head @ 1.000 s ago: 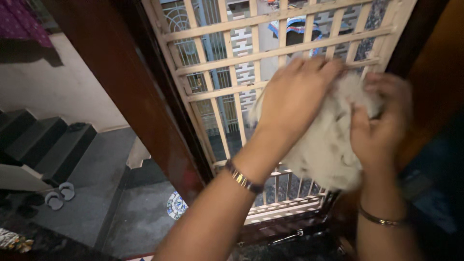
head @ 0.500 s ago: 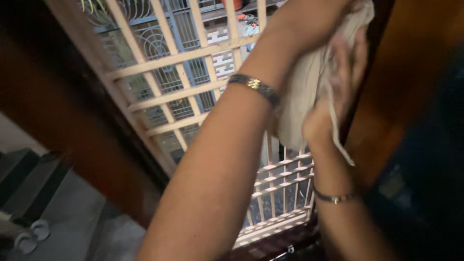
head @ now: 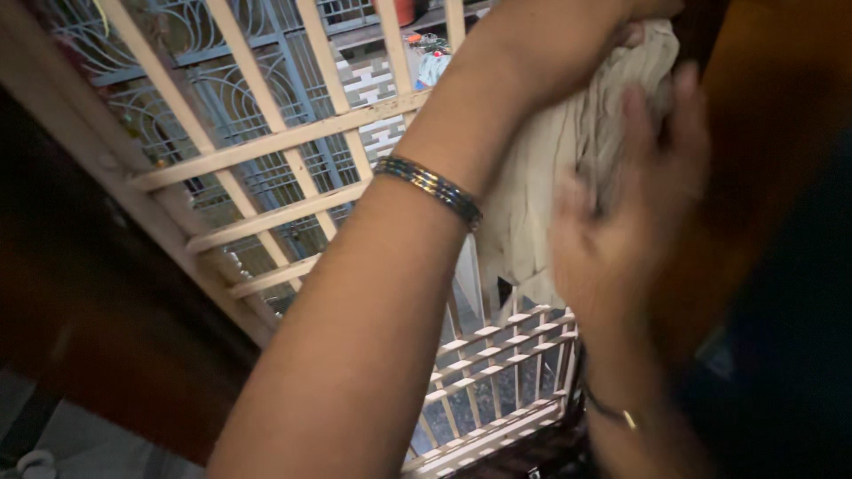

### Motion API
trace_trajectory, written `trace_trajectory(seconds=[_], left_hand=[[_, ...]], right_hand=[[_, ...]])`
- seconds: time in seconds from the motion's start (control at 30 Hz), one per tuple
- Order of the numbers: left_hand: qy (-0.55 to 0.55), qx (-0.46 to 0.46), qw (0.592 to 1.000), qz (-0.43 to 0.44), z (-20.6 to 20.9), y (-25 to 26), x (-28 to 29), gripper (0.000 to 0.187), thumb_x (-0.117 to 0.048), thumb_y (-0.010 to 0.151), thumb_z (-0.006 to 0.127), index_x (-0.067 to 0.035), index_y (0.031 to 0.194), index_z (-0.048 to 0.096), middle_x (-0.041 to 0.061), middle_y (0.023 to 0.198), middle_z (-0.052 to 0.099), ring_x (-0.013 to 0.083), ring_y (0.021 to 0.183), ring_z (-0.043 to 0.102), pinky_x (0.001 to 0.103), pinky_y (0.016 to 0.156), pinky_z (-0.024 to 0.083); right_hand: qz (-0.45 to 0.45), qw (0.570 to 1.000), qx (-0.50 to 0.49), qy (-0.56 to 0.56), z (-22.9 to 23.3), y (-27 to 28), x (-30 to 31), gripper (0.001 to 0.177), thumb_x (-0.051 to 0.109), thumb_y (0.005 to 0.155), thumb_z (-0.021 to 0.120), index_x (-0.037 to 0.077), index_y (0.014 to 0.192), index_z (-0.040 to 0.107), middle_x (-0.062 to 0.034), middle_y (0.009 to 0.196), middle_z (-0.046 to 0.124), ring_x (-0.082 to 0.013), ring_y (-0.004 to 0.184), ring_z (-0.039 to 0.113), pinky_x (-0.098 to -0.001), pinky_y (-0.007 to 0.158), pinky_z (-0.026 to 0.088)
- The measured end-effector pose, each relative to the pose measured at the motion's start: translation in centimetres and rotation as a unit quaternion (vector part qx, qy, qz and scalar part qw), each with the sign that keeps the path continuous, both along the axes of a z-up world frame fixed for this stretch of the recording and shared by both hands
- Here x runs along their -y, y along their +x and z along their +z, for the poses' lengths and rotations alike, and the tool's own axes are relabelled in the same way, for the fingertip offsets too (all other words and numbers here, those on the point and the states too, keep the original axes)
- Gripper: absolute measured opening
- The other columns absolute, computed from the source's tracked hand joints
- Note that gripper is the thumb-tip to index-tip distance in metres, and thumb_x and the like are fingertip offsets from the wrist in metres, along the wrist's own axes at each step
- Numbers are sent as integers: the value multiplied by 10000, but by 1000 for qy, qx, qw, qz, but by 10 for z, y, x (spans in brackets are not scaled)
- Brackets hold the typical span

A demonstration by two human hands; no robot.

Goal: The person wipes the horizontal and vertical bars of a metal gate with a cloth by hand.

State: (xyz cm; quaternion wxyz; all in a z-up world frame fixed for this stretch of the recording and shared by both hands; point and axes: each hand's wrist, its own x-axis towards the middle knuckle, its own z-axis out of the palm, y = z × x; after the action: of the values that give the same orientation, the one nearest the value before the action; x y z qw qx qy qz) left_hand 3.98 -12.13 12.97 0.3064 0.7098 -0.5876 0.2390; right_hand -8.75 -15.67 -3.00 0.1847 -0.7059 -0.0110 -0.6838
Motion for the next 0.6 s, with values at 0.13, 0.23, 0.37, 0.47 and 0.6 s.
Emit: trace_trajectory(seconds=[0.13,0.23,0.37,0.47,0.6], left_hand=[[39,323,940,104,-8,-13,-21,392,-174,979,574,-189,1359,668,73,1172,732,268,964,719,420,800,551],[14,403,911,83,-25,-11,-26,394,-227,942,587,-184,1328,654,-14,1416,643,192,1264,631,373,1032,509],[50,402,901,158,-76,-18,-17,435,-236,945,548,-183,1369,631,-21,1487,548,214,1379,489,412,1115,438],[18,331,935,124,-116,-20,-26,424,-214,1023,517,-197,1434,614,-27,1569,528,177,1486,424,356,1212,429],[257,225,923,177,-167,-23,-27,322,-258,1061,483,-155,1316,650,13,1319,694,163,1194,685,350,980,554]], right_hand=[[-112,989,-92,-23,7,48,-4,816,369,1028,664,-62,1612,290,-265,1671,89,-506,1556,169,-617,1281,217],[-125,984,-124,-5,-9,55,4,671,231,1071,619,5,1642,348,-191,1733,122,-492,1580,228,-609,1246,269],[-64,984,-156,49,-40,48,2,594,20,962,577,56,1546,478,-231,1726,210,-482,1391,376,-552,1160,385],[-89,979,-181,41,-59,39,-5,543,-15,985,555,82,1506,438,-255,1683,293,-468,1312,439,-522,1128,400],[75,947,-187,250,-91,20,-23,715,76,1015,592,13,1618,212,-345,1491,359,-535,1315,417,-582,1075,370]])
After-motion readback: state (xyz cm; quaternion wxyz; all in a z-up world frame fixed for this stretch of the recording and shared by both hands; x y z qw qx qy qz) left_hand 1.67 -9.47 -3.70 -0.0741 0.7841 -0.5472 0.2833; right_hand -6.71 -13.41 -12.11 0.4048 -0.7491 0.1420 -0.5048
